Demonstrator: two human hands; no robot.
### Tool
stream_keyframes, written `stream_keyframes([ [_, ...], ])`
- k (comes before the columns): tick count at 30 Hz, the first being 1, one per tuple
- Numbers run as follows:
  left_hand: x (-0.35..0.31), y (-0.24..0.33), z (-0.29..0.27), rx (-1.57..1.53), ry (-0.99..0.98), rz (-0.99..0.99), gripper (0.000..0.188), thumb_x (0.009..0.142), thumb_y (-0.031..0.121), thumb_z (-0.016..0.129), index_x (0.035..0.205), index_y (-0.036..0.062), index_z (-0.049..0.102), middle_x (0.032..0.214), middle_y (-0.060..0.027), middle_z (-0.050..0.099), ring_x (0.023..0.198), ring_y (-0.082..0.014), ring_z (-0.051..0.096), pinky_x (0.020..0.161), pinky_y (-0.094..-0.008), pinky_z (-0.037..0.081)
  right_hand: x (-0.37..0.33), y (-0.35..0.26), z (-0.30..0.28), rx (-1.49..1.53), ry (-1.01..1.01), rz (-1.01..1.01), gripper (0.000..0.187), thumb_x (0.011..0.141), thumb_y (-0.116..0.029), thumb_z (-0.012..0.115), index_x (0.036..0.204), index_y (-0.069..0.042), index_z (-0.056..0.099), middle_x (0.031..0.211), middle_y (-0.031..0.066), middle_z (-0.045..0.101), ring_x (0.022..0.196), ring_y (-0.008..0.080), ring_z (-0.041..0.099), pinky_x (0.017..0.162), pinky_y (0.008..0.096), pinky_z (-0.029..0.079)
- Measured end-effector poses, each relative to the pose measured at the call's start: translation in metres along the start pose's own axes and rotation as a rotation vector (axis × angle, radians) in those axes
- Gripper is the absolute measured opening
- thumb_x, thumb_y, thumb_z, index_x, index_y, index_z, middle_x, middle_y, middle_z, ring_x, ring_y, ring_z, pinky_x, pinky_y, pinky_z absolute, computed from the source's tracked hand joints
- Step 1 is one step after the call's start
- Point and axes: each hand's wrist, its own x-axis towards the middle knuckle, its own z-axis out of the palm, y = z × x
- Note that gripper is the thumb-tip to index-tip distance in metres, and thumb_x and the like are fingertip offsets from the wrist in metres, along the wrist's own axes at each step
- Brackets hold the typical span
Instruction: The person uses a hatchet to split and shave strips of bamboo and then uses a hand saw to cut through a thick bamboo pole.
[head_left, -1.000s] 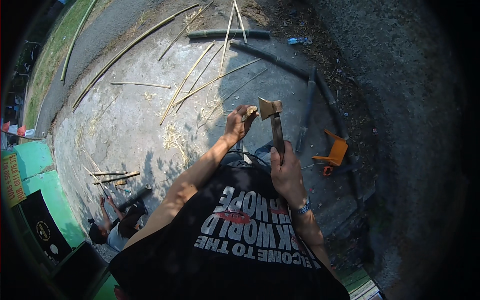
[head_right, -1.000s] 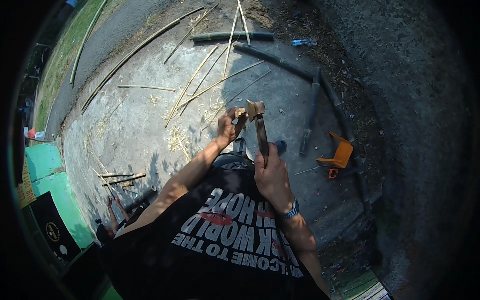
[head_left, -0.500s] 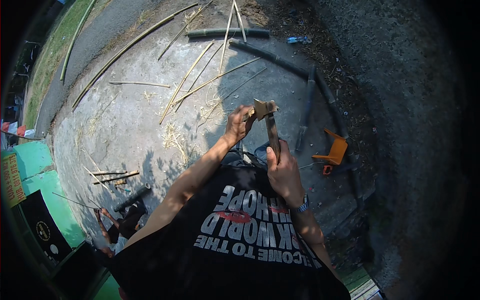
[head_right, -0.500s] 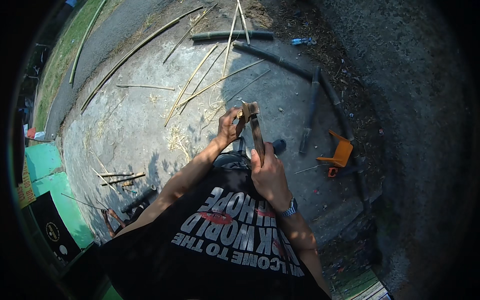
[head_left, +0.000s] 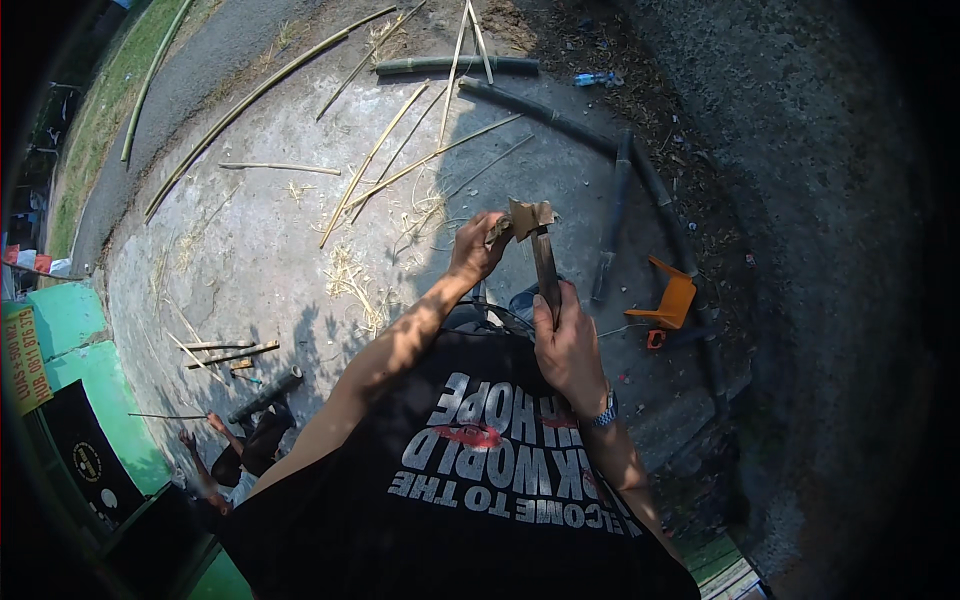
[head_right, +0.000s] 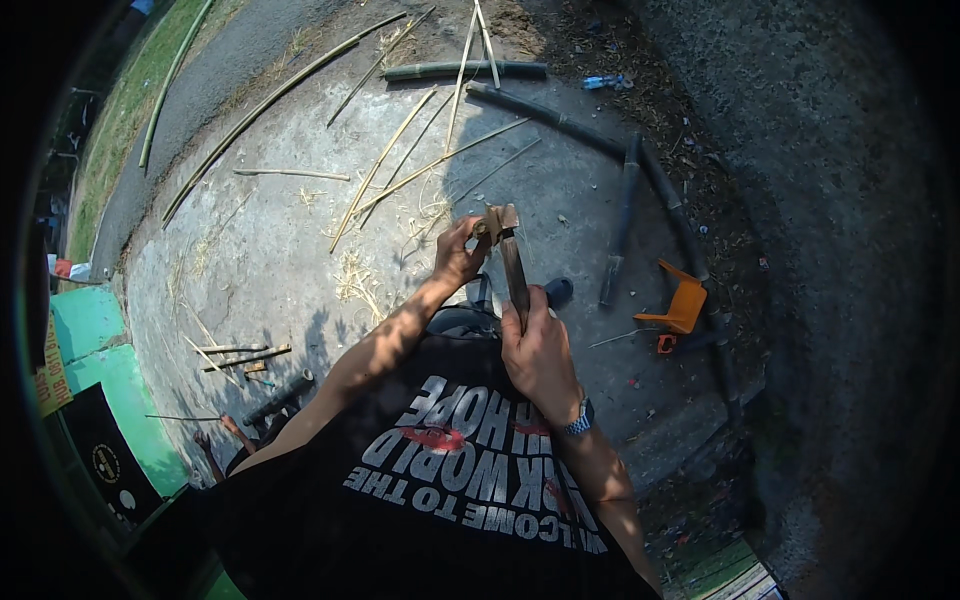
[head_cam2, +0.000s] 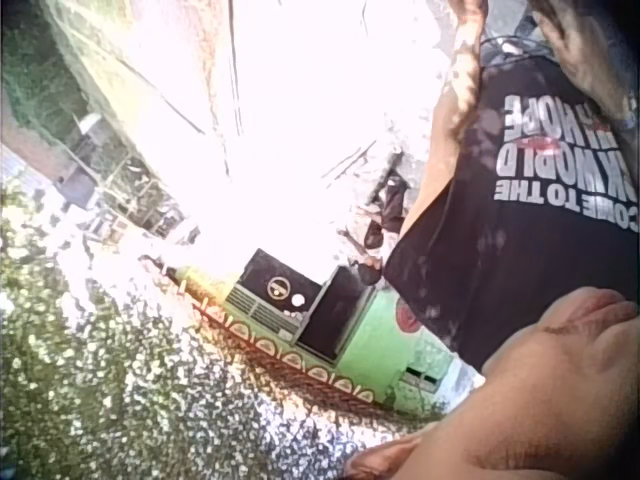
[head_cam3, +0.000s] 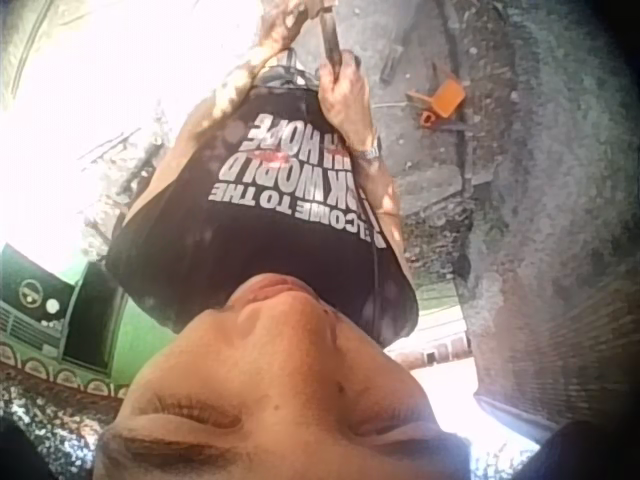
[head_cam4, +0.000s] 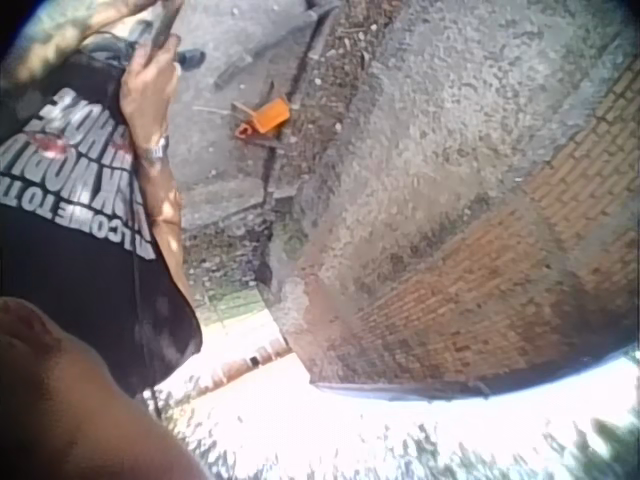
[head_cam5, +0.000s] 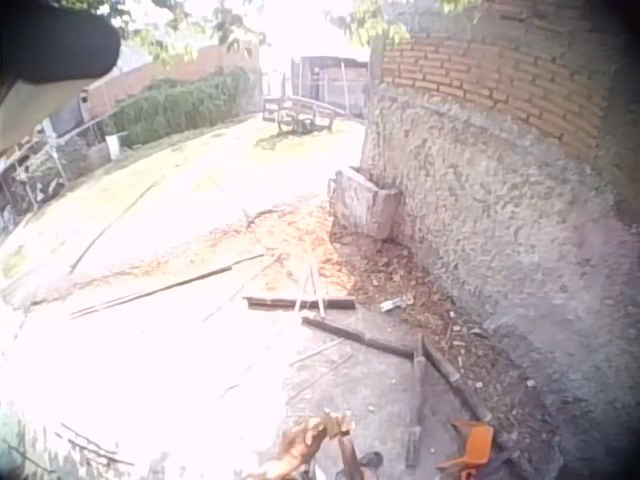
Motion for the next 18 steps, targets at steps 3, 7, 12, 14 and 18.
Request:
stream_keyframes([
  [3,0.001,0.009,-0.001,0.028,0.019,-0.001,0.030,0.085,0.007,0.078,0.112,0.0078,0.066,0.100,-0.0159,0.070,0.088,-0.0359,0.071,0.072,-0.0406,0.056,0.000,0.003,0.004,-0.051,0.039,0.030,0.029,0.104,-0.022,0.054,0.121,0.001,0.048,0.077,0.0315,0.064,0.076,0.0529,0.064,0.065,0.0579,0.049],
  [7,0.003,0.006,0.000,-0.022,0.037,0.098,0.031,0.084,0.005,0.078,0.112,0.0071,0.065,0.100,-0.0155,0.070,0.087,-0.0357,0.071,0.072,-0.0405,0.056,-0.002,0.004,0.002,-0.085,-0.012,0.092,0.031,0.104,-0.025,0.053,0.124,-0.002,0.049,0.080,0.0320,0.065,0.077,0.0536,0.064,0.066,0.0580,0.050],
  [12,0.000,0.004,-0.001,-0.047,0.033,0.146,0.038,0.082,0.003,0.079,0.117,0.0057,0.063,0.100,-0.0154,0.070,0.087,-0.0373,0.071,0.071,-0.0408,0.056,-0.008,0.015,0.013,-0.181,0.117,-0.056,0.038,0.102,-0.022,0.057,0.126,0.006,0.048,0.077,0.0332,0.064,0.074,0.0531,0.065,0.065,0.0570,0.051],
  [14,-0.005,0.003,-0.006,-0.006,-0.055,0.075,0.042,0.084,0.014,0.077,0.121,0.0044,0.061,0.107,-0.0176,0.069,0.093,-0.0385,0.070,0.077,-0.0429,0.056,-0.012,0.018,0.012,-0.185,0.092,-0.092,0.040,0.102,-0.022,0.058,0.127,0.007,0.048,0.075,0.0331,0.064,0.073,0.0528,0.065,0.064,0.0567,0.051],
  [18,0.021,0.009,-0.043,-0.092,-0.237,0.065,0.073,0.084,0.048,0.062,0.139,0.0008,0.053,0.135,-0.0241,0.059,0.123,-0.0407,0.059,0.105,-0.0473,0.046,-0.010,0.015,0.009,-0.188,0.031,-0.081,0.047,0.100,-0.023,0.062,0.129,0.011,0.048,0.070,0.0294,0.064,0.068,0.0493,0.066,0.062,0.0536,0.054],
])
